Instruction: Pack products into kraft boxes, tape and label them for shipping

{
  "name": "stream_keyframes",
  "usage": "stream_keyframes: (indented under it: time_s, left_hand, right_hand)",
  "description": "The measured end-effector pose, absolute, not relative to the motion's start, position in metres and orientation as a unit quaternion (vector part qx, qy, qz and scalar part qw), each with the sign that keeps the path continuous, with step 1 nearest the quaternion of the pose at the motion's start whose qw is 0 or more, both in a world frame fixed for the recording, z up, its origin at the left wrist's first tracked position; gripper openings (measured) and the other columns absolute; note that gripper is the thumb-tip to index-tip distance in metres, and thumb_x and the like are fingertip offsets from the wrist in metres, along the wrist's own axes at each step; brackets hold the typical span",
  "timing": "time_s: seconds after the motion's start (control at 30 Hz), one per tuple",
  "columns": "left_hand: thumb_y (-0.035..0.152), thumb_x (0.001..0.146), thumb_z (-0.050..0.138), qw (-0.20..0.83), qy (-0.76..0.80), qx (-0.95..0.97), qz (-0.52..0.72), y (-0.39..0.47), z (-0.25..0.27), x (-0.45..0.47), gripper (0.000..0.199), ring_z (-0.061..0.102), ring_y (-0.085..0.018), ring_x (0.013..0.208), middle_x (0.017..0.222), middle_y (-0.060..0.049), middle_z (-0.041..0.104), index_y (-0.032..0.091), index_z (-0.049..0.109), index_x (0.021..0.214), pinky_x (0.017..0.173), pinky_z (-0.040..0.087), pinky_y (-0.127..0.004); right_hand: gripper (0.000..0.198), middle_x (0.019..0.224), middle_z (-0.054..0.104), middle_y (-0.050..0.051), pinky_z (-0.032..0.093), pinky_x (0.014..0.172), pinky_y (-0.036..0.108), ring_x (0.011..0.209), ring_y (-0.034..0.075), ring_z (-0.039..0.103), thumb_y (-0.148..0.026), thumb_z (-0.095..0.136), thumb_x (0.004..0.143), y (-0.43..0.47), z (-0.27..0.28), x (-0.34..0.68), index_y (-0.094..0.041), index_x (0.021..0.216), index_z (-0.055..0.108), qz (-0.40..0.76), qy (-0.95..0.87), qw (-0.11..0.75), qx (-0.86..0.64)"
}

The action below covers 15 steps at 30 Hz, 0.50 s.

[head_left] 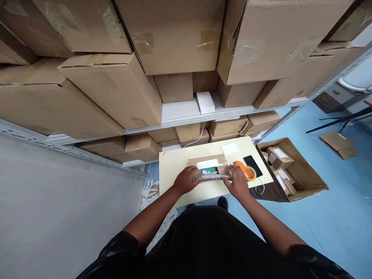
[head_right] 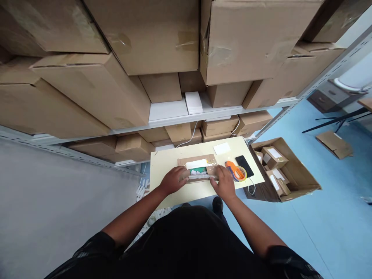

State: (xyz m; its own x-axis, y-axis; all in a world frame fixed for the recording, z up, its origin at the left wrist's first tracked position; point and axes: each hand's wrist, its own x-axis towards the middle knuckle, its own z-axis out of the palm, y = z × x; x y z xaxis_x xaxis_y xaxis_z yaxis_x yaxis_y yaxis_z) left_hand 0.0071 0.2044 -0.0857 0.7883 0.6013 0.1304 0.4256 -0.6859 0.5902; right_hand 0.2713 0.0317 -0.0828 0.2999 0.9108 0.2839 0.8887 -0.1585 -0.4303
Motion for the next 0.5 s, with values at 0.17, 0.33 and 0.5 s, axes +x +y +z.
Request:
stream_keyframes:
  time_s: [0.17, 0.33, 0.5]
  left_hand:
    - [0.017, 0.084, 0.063, 0.271, 0.363, 0.862, 0.228, 0.212, -0.096, 0.022, 0.053, 0.058, -0.029, 0.126, 0.138, -0.012, 0.058, 0.022, 0.060, 0.137, 0.109, 0.053, -0.046]
    - [0.018, 0.089, 0.063, 0.223, 0.344, 0.881, 0.236, 0.207, -0.102, 0.024, 0.035, 0.050, -0.035, 0.136, 0.141, -0.014, 0.058, 0.020, 0.071, 0.122, 0.116, 0.044, -0.059]
    - [0.023, 0.094, 0.058, 0.253, 0.310, 0.893, 0.205, 0.206, -0.104, 0.024, 0.033, 0.041, -0.036, 0.147, 0.151, -0.012, 0.055, 0.022, 0.075, 0.122, 0.121, 0.041, -0.061]
  right_hand:
    - [0.057, 0.126, 0.067, 0.019, 0.055, 0.097, 0.051, 0.116, 0.037, 0.065, -0.043, 0.064, 0.088, 0.062, -0.115, 0.278, -0.015, 0.138, 0.055, 0.080, -0.458, 0.296, -0.834]
    - [0.061, 0.124, 0.069, 0.016, 0.058, 0.088, 0.043, 0.108, 0.031, 0.069, -0.039, 0.061, 0.090, 0.068, -0.129, 0.280, -0.018, 0.146, 0.049, 0.109, -0.461, 0.311, -0.824]
    - [0.048, 0.149, 0.054, 0.016, 0.052, 0.108, 0.050, 0.132, 0.033, 0.057, -0.040, 0.054, 0.098, 0.081, -0.115, 0.288, -0.021, 0.142, 0.057, 0.093, -0.537, 0.310, -0.779]
